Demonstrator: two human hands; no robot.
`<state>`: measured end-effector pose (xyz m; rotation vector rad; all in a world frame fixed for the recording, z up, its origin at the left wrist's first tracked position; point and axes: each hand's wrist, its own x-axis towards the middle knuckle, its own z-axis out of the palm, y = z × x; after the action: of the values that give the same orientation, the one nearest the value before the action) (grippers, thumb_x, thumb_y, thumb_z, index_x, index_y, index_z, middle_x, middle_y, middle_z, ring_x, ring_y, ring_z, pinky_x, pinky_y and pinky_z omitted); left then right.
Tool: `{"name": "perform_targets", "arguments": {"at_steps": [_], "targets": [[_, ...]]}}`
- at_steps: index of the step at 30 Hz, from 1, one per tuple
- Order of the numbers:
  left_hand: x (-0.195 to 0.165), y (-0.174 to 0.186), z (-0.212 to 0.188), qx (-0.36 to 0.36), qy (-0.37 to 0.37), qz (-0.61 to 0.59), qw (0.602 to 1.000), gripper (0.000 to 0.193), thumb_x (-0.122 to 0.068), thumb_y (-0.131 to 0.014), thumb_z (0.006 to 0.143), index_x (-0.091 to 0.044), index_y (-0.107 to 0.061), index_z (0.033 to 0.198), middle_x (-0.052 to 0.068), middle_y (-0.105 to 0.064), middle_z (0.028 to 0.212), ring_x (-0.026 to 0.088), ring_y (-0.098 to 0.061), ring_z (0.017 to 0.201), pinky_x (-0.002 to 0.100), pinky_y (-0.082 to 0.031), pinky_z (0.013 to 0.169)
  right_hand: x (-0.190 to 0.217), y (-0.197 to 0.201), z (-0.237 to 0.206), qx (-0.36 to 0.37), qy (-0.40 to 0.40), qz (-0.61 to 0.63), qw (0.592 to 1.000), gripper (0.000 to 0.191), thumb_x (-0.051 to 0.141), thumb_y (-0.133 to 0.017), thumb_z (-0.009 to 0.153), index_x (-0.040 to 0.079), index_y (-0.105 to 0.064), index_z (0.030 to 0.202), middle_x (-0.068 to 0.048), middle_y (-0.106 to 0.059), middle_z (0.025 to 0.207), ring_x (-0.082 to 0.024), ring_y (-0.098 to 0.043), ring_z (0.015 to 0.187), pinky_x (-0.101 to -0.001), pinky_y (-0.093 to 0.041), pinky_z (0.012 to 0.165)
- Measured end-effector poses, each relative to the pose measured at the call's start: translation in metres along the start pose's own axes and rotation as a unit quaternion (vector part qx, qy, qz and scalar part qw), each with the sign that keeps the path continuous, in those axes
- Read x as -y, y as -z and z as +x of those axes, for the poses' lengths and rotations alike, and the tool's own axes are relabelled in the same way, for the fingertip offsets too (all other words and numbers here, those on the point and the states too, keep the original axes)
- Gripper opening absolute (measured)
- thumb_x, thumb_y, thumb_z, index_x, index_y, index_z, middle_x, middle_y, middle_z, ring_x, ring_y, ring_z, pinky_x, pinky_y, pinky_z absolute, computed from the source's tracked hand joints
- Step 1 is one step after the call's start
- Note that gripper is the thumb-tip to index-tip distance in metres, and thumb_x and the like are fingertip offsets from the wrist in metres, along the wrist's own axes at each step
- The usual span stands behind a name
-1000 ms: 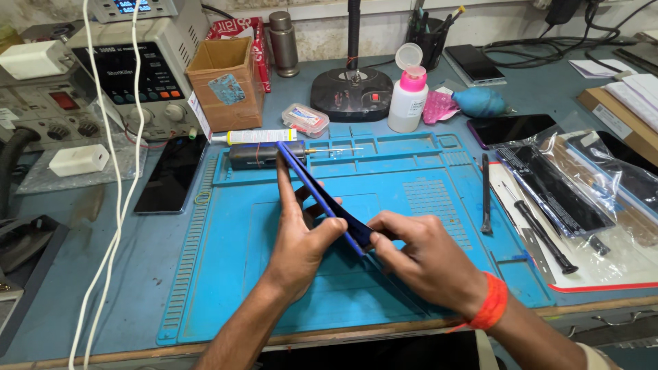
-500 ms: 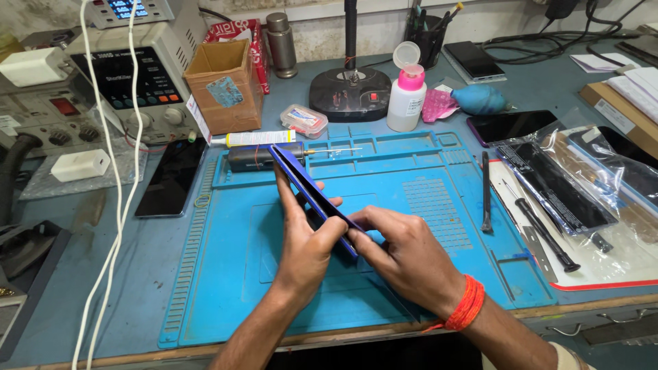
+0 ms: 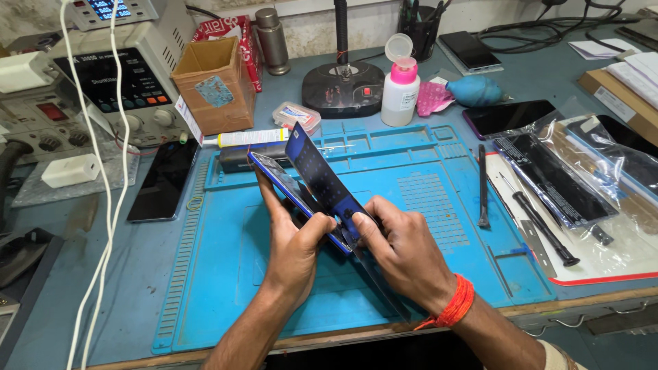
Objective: The person picks up a blue smartphone, removes its back cover and places it on the mat. They then use a screwdriver to unscrew components from the phone's rear housing, remove a small internal part, and continue unscrewing the phone body on the work mat.
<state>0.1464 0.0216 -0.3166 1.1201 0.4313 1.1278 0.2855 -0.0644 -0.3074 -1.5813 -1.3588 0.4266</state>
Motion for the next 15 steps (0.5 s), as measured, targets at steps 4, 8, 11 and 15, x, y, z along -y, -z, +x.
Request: {"name": "perform_targets", "arguments": {"at_steps": [4, 8, 11, 15], "targets": [[-0.0009, 0.0, -0.0009, 0.005, 0.005, -0.005, 1.0, 0.119, 0.009, -0.055, 0.076, -0.03, 0.013, 0.165, 0.011, -0.053, 0.114, 0.015, -0.059, 0.086, 0.033, -0.057, 0.076, 0.0003, 0.0007, 0.0006, 0.001, -0.008, 0.025, 1.0, 0.026, 0.024, -0.061, 0.098, 0.002, -0.065, 0.085, -0.008, -0.068, 0.057, -0.013, -0.066, 0.049, -0.0339, -0.048, 0.046], [-0.0027, 0.0001, -0.0013, 0.003, 0.005, -0.004, 1.0, 0.118, 0.01, -0.054, 0.075, -0.03, 0.013, 0.163, 0.01, -0.053, 0.118, 0.015, -0.061, 0.088, 0.033, -0.059, 0.078, -0.0003, 0.002, 0.0016, -0.022, -0.013, -0.014, 1.0, 0.028, 0.025, -0.061, 0.099, 0.0, -0.064, 0.085, -0.01, -0.058, 0.052, -0.015, -0.052, 0.046, -0.0362, -0.04, 0.044], [-0.0035, 0.0, -0.0002, -0.007, 0.02, -0.001, 1.0, 0.118, 0.01, -0.054, 0.075, -0.032, 0.014, 0.162, 0.01, -0.053, 0.118, 0.015, -0.061, 0.087, 0.034, -0.058, 0.077, -0.0014, 0.0021, 0.003, -0.025, -0.016, -0.019, 0.999, 0.029, 0.026, -0.061, 0.099, 0.0, -0.064, 0.086, -0.011, -0.055, 0.052, -0.014, -0.049, 0.046, -0.036, -0.039, 0.045], [-0.0035, 0.0008, 0.0003, -0.006, 0.015, -0.011, 1.0, 0.118, 0.01, -0.054, 0.076, -0.033, 0.014, 0.163, 0.01, -0.05, 0.121, 0.014, -0.058, 0.091, 0.033, -0.057, 0.078, -0.0034, 0.0026, 0.006, -0.042, -0.017, 0.001, 0.999, 0.03, 0.026, -0.059, 0.1, 0.0, -0.063, 0.086, -0.008, -0.061, 0.055, -0.011, -0.052, 0.048, -0.0337, -0.041, 0.045]]}}
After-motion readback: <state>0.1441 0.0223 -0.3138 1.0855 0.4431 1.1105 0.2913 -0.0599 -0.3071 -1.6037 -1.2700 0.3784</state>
